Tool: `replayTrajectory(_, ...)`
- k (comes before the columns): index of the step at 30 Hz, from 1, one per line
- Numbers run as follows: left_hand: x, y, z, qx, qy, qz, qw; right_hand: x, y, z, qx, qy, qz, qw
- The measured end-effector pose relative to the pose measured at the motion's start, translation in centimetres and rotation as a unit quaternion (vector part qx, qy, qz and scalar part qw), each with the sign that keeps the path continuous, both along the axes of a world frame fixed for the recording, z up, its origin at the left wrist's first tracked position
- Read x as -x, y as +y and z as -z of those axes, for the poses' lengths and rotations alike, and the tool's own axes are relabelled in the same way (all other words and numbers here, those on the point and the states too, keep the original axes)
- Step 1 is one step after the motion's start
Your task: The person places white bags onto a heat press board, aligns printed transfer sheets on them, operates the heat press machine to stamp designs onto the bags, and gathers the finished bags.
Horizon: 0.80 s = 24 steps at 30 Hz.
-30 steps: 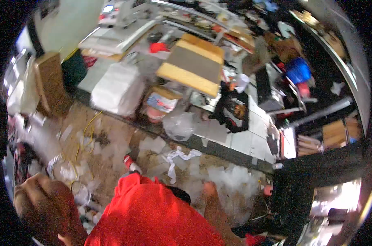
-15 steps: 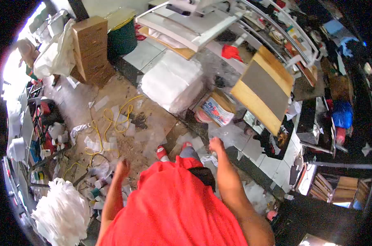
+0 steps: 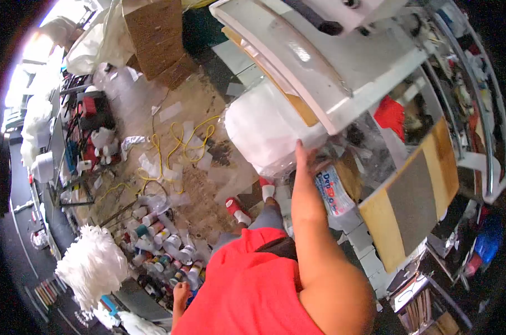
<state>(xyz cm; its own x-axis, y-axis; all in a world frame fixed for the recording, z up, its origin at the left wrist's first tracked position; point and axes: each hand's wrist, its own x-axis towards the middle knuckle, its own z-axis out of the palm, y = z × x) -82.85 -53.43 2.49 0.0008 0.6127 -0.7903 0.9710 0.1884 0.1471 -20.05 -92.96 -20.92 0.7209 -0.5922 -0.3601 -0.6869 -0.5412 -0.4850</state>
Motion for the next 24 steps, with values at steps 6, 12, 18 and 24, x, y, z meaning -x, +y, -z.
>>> replayTrajectory(6,-2.7,-5.5,0.1,0.013,0.002,-0.004,1.0,-2.4,-3.0,6.1,-0.133,0.023,0.025,0.99)
replayTrajectory(12,-3.8,-7.5,-0.4,0.013,0.012,0.014,1.0,-2.4,-2.5,-0.4,-0.206,-0.032,0.094,0.973)
replayTrajectory(18,-7.6,-6.6,0.0,0.045,-0.025,0.032,0.998,-1.4,0.6,-9.2,-0.419,-0.159,0.157,0.88)
replayTrajectory(24,-15.0,-3.5,2.8,0.001,-0.311,0.027,0.95,6.4,5.9,-20.6,-0.517,-0.172,0.007,0.838)
